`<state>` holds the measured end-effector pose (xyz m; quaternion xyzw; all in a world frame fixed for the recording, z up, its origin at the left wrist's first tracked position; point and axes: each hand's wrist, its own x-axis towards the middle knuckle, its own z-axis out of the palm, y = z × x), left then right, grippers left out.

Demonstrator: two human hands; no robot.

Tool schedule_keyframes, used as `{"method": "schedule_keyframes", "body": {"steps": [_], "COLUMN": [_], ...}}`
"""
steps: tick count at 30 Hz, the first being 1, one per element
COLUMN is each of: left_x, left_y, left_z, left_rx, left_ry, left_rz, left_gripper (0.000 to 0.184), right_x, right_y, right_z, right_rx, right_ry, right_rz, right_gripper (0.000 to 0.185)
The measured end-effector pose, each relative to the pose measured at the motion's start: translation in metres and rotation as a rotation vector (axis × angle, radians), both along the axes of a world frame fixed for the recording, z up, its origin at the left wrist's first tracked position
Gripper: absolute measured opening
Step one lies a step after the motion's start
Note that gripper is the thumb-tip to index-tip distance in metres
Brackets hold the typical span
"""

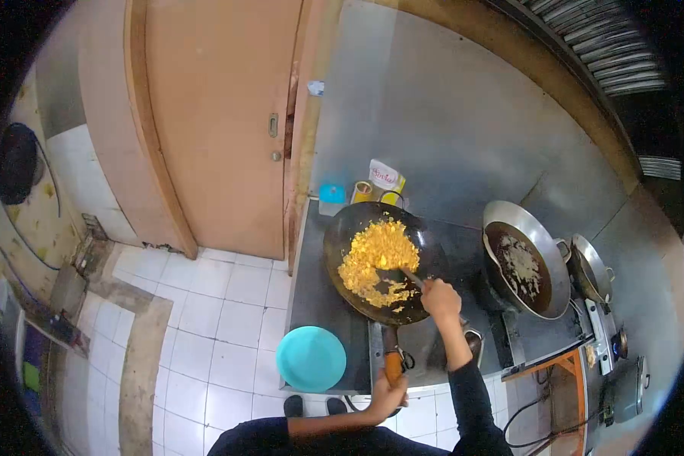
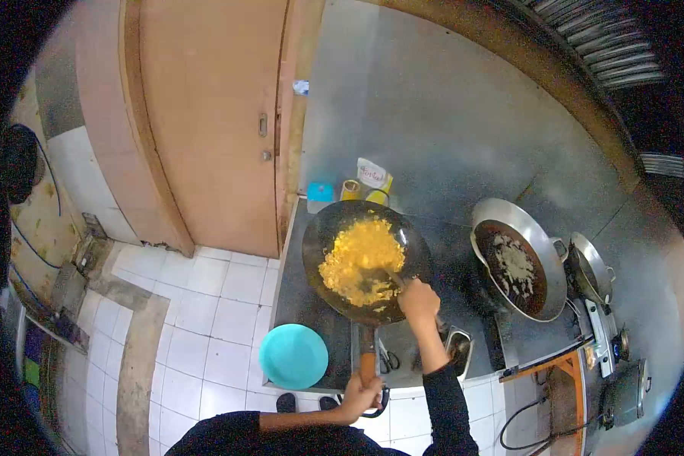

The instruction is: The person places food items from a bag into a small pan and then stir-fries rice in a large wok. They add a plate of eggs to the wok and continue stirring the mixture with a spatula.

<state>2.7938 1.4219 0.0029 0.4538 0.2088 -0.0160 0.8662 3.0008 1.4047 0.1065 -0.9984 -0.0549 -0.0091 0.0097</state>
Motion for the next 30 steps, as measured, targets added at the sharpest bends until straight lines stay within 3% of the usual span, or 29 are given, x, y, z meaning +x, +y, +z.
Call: {"method": "schedule_keyframes", "body": {"steps": [4,7,10,12,14,15,18,21,23,25,27,30], "left_x": [0.002,0.009,0.016,0.023,0.03,0.032,0.041,0.053,0.051,0.042,0.032,0.029], "left_y": [-0.003,0.0,-0.002,-0.008,-0.015,-0.019,-0.031,-0.053,-0.06,-0.065,-0.064,-0.059], "left_z": [0.008,-0.008,-0.017,-0.03,-0.041,-0.041,-0.042,-0.06,-0.043,-0.026,-0.013,-0.003], "left_rx": [-0.103,-0.09,-0.054,0.081,0.041,0.088,0.11,0.082,0.094,0.08,0.012,-0.076], "left_ry": [-0.022,-0.022,0.007,-0.018,-0.007,0.004,0.025,-0.022,-0.036,-0.015,-0.046,-0.025], "left_rz": [-0.031,-0.03,-0.001,0.067,0.041,0.061,0.106,0.209,0.226,0.189,0.173,0.15], "left_gripper": [0.029,0.029,0.028,0.027,0.027,0.028,0.031,0.029,0.03,0.032,0.033,0.034], "right_x": [-0.001,-0.006,-0.009,-0.021,-0.033,-0.029,-0.023,-0.02,-0.006,-0.003,0.001,-0.001], "right_y": [-0.005,-0.017,-0.026,-0.031,-0.035,-0.045,-0.07,-0.058,-0.037,-0.011,0.001,-0.002], "right_z": [-0.004,-0.001,0.017,0.044,0.072,0.074,0.068,0.052,0.005,-0.015,-0.009,0.008], "right_rx": [-0.029,-0.033,-0.14,-0.181,-0.23,-0.161,-0.062,-0.049,0.153,0.16,0.167,-0.062], "right_ry": [-0.21,-0.7,-0.762,-0.723,-0.364,-0.325,-0.175,0.27,0.185,0.062,-0.074,-0.317], "right_rz": [0.207,0.489,0.565,0.526,0.328,0.33,0.246,0.18,0.208,0.127,0.062,0.282], "right_gripper": [0.025,0.028,0.03,0.027,0.022,0.017,0.029,0.031,0.029,0.024,0.02,0.026]}}
